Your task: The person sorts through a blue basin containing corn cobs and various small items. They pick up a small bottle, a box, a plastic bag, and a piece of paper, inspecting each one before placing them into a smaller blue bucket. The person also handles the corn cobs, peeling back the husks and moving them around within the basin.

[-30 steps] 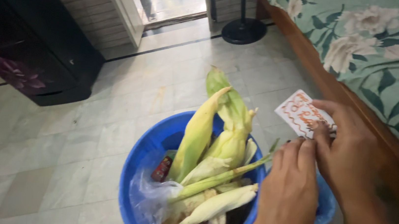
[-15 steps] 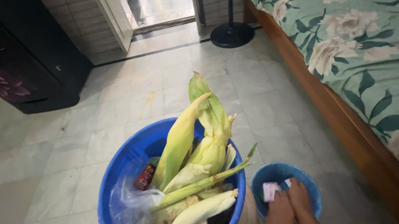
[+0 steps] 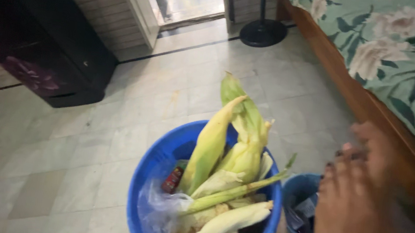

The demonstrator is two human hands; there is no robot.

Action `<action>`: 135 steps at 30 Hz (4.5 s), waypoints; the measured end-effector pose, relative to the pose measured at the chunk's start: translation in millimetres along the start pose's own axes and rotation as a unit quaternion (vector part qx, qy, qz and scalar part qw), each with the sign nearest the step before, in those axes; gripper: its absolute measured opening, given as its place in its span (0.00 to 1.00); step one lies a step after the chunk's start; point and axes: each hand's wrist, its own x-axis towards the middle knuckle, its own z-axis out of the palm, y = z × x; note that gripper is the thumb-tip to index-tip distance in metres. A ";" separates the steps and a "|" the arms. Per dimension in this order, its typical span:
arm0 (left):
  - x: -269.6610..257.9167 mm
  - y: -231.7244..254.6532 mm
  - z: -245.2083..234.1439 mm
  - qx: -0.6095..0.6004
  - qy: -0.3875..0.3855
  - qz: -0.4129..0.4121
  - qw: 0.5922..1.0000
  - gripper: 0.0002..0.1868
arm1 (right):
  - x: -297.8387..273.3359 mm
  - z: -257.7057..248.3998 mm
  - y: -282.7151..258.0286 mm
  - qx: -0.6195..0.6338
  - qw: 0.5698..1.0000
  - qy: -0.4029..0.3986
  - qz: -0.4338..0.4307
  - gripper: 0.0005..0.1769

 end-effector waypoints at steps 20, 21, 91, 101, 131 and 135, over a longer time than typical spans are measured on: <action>-22.3 -229.1 -239.7 0.162 -0.052 -0.189 0.967 0.29 | 8.8 191.9 -168.4 -0.330 0.844 -0.325 -0.268 0.17; -25.9 -234.0 -237.5 0.129 -0.059 -0.186 0.972 0.31 | 7.5 199.6 -167.7 -0.352 0.825 -0.364 -0.250 0.16; -33.7 -220.5 -250.3 0.022 -0.196 -0.064 0.978 0.13 | 20.0 193.5 -144.3 -0.267 0.921 -0.150 -0.241 0.09; -25.5 -213.5 -260.2 -0.033 -0.128 -0.105 0.986 0.17 | 26.6 194.0 -129.0 -0.231 0.899 -0.342 -0.144 0.23; -37.2 -237.6 -246.0 -0.246 0.096 -0.223 0.939 0.24 | 14.9 211.5 -123.0 -0.124 0.856 -0.458 -0.206 0.29; -26.8 -224.5 -260.3 -0.320 0.040 -0.350 0.880 0.51 | 21.2 204.9 -127.3 -0.142 0.912 -0.322 -0.209 0.25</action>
